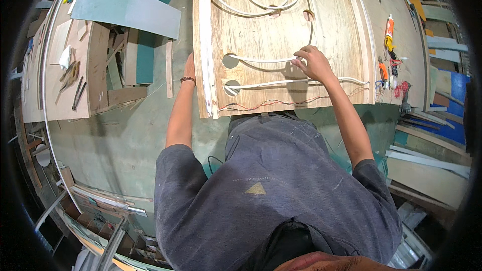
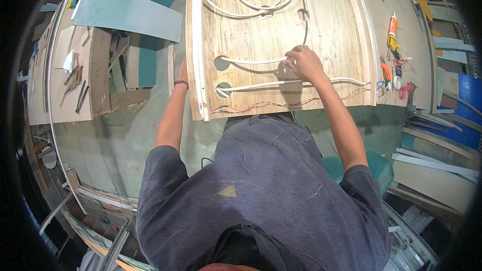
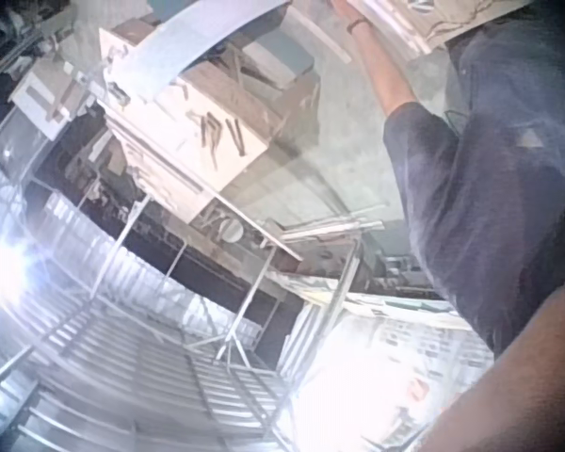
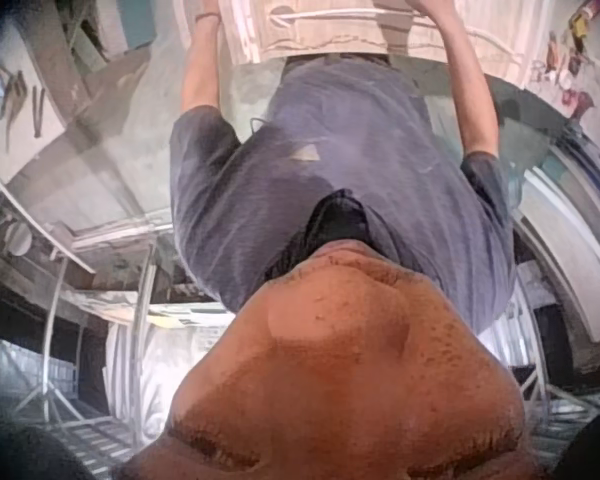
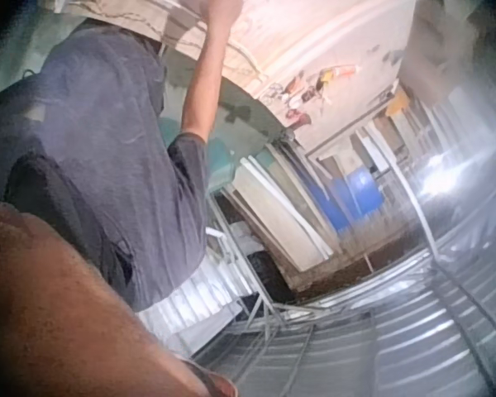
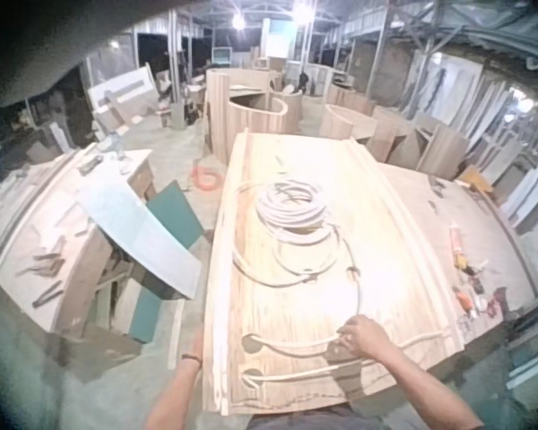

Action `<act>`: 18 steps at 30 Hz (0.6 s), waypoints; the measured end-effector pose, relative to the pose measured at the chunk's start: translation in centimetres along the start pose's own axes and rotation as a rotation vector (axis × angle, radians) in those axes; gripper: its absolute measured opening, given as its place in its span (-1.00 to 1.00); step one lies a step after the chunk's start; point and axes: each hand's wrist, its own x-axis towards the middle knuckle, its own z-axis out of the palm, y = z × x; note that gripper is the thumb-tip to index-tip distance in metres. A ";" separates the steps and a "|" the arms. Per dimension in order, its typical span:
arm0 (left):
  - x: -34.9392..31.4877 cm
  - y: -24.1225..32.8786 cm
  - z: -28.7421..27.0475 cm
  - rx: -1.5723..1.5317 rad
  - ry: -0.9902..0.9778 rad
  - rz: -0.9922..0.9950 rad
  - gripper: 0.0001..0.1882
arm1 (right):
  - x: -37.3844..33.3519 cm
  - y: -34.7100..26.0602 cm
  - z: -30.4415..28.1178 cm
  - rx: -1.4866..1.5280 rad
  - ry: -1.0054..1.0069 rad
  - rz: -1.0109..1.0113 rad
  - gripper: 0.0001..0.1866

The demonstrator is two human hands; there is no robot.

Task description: The person wraps tape around wire connections on a wooden board, secures a long cable through holes in the board, and then uses pliers to strip the end of a cable.

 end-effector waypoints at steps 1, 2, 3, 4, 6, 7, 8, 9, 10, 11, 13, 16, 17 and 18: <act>-0.2 -3.0 1.0 -0.101 0.039 -0.033 -0.59 | 0.3 -0.5 0.0 -0.001 0.048 -0.036 -0.65; -0.2 -3.6 1.6 -0.174 0.032 -0.071 -0.59 | 0.0 -0.8 0.2 -0.006 0.093 -0.047 -0.65; -0.1 -4.1 2.2 -0.246 0.032 -0.111 -0.59 | -0.1 -1.0 0.4 -0.010 0.138 -0.063 -0.66; 0.3 -3.2 2.5 -0.286 -0.015 -0.161 -0.58 | -0.6 -1.1 0.5 -0.017 0.120 -0.021 -0.65; -0.5 -3.0 3.0 -0.370 -0.117 -0.290 -0.55 | -0.8 -1.6 0.2 -0.019 0.086 0.033 -0.64; -0.9 -3.4 3.1 -0.416 -0.177 -0.360 -0.54 | -0.6 -1.8 0.5 -0.036 0.114 0.017 -0.63; -1.4 -3.7 3.3 -0.462 -0.237 -0.431 -0.53 | -0.4 -1.8 0.7 -0.053 0.142 0.002 -0.63; -2.3 -3.8 3.9 -0.588 -0.184 -0.512 -0.53 | -0.4 -2.0 1.0 -0.071 0.169 -0.014 -0.63; -3.0 -3.6 5.0 -0.710 -0.141 -0.590 -0.52 | -0.5 -2.7 0.8 -0.023 0.121 0.051 -0.61; -4.0 -4.0 5.9 -0.831 -0.089 -0.668 -0.51 | -0.4 -3.1 1.0 -0.035 0.127 0.053 -0.60; -6.3 -6.5 7.7 -0.751 -0.004 -0.565 -0.56 | 0.4 -3.9 1.3 -0.056 0.139 0.029 -0.59; -10.1 -12.5 8.9 -0.457 0.032 -0.398 -0.63 | 2.4 -5.2 2.4 -0.060 0.142 -0.045 -0.57; -10.8 -12.5 8.9 -0.381 0.008 -0.389 -0.66 | 2.5 -5.1 3.0 -0.062 0.131 -0.042 -0.56; -10.6 -9.6 8.3 -0.230 -0.071 -0.341 -0.67 | 1.5 -4.2 4.1 -0.069 0.114 0.012 -0.55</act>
